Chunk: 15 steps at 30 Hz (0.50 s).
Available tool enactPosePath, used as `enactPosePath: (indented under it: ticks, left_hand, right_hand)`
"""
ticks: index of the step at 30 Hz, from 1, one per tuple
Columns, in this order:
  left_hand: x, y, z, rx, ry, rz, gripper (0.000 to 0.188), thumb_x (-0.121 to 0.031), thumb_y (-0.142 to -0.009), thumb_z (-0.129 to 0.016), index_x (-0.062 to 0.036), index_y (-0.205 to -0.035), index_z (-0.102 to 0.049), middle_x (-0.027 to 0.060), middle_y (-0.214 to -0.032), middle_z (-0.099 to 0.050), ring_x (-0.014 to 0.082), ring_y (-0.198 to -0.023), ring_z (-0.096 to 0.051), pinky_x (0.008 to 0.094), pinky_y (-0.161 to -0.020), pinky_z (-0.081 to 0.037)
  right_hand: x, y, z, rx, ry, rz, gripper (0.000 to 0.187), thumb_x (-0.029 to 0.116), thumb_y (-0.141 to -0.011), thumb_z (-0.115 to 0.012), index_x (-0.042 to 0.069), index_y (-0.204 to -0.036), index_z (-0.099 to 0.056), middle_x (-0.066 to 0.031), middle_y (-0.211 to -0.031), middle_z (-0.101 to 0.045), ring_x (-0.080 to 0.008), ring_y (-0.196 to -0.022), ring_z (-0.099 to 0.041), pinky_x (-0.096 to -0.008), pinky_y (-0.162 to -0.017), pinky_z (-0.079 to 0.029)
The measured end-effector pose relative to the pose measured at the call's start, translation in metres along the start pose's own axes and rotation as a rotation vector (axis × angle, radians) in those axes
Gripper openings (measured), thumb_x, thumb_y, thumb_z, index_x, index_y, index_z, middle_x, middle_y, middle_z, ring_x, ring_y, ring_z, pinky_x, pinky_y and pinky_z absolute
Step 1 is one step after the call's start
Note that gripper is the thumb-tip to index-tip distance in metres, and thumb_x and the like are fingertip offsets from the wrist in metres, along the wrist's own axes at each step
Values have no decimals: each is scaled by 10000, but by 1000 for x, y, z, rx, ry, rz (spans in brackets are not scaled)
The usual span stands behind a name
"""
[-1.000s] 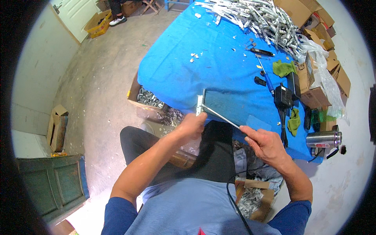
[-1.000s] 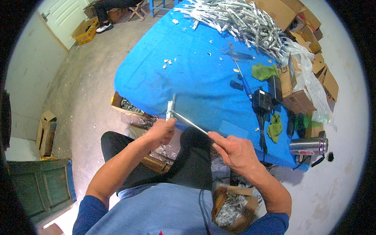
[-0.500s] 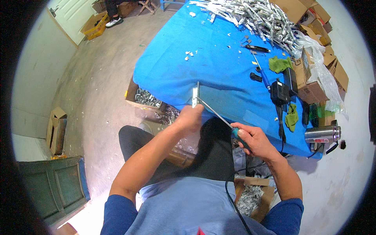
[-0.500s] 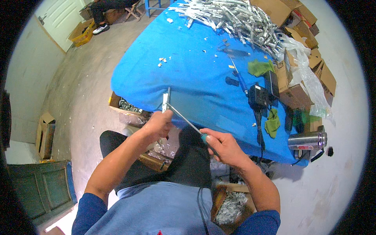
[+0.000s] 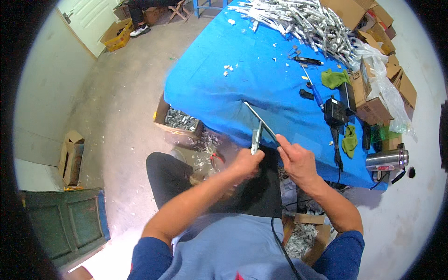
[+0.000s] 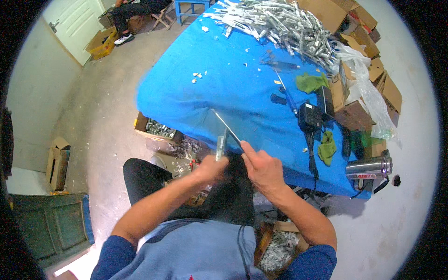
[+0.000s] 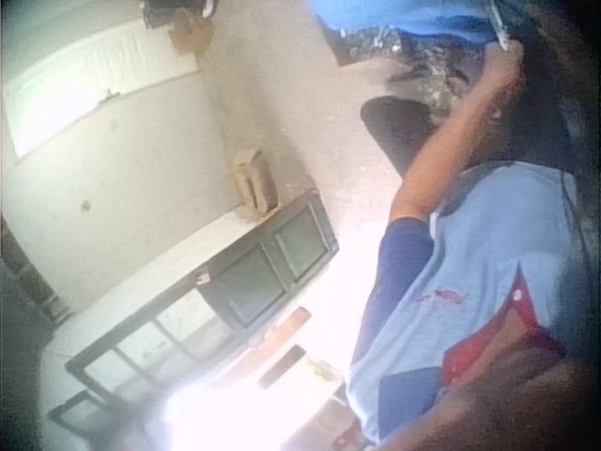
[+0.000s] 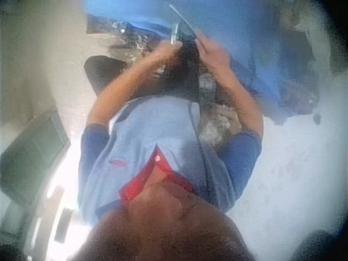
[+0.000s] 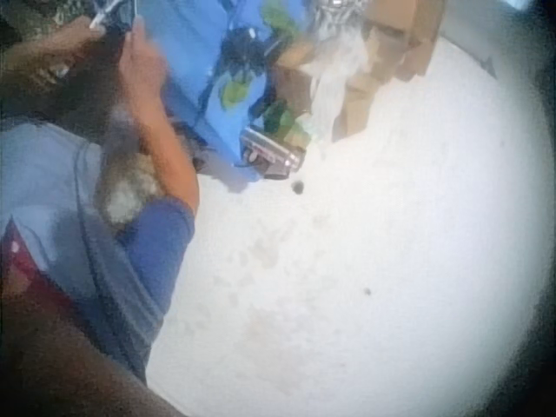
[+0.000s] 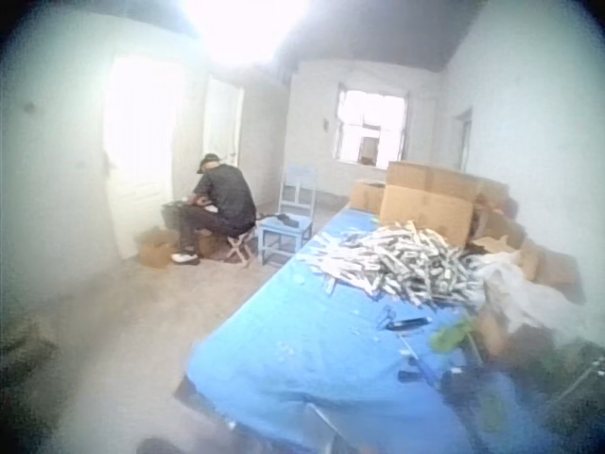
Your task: The person uses a screwdriver and pliers to assemble and inspect metal components on a blue-covered table, handling individual strips and placing them in a box.
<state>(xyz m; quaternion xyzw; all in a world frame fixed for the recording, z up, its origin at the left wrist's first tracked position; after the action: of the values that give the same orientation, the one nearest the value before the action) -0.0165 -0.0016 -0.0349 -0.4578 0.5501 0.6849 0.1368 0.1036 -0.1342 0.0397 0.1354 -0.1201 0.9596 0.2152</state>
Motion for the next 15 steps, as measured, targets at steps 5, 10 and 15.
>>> enactPosePath:
  ticks: [5, 10, 15]
  left_hand:
    - [12, -4, 32, 13, -14, -1, 339, -315, -891, -537, -94, -641, -477, -13, -540, -444, 107, -435, -407, 285, -394, -302]
    - [-20, 5, 43, 9, 257, 17, 408, -341, -898, -560, -158, -587, -371, -52, -506, -306, 75, -406, -246, 272, -385, -174]
    - [-20, 5, 36, 118, 335, 110, 427, -353, -905, -549, -179, -582, -331, -61, -521, -278, 76, -411, -224, 271, -395, -154]
  right_hand:
    - [-3, 10, 22, 137, -303, -201, 325, 181, -923, -580, 112, -1240, -600, -191, -832, -651, -321, -738, -665, -376, -662, -517]
    - [-3, 25, 53, 286, -522, -294, 331, 144, -925, -566, 73, -1248, -597, -200, -1040, -669, -295, -882, -665, -344, -803, -499]
    - [2, 25, 66, 273, -383, -160, 351, 127, -915, -574, 61, -1259, -594, -152, -921, -679, -240, -790, -643, -333, -732, -496]
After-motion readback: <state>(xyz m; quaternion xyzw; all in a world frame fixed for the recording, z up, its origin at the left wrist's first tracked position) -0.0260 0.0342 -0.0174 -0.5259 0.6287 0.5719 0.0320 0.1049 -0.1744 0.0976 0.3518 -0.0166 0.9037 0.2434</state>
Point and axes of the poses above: each hand's wrist, its own y-axis away from the middle knuckle, its own z-axis out of the back of the hand, x = y × z, the point moved 1 cm from there along -y, towards the middle knuckle
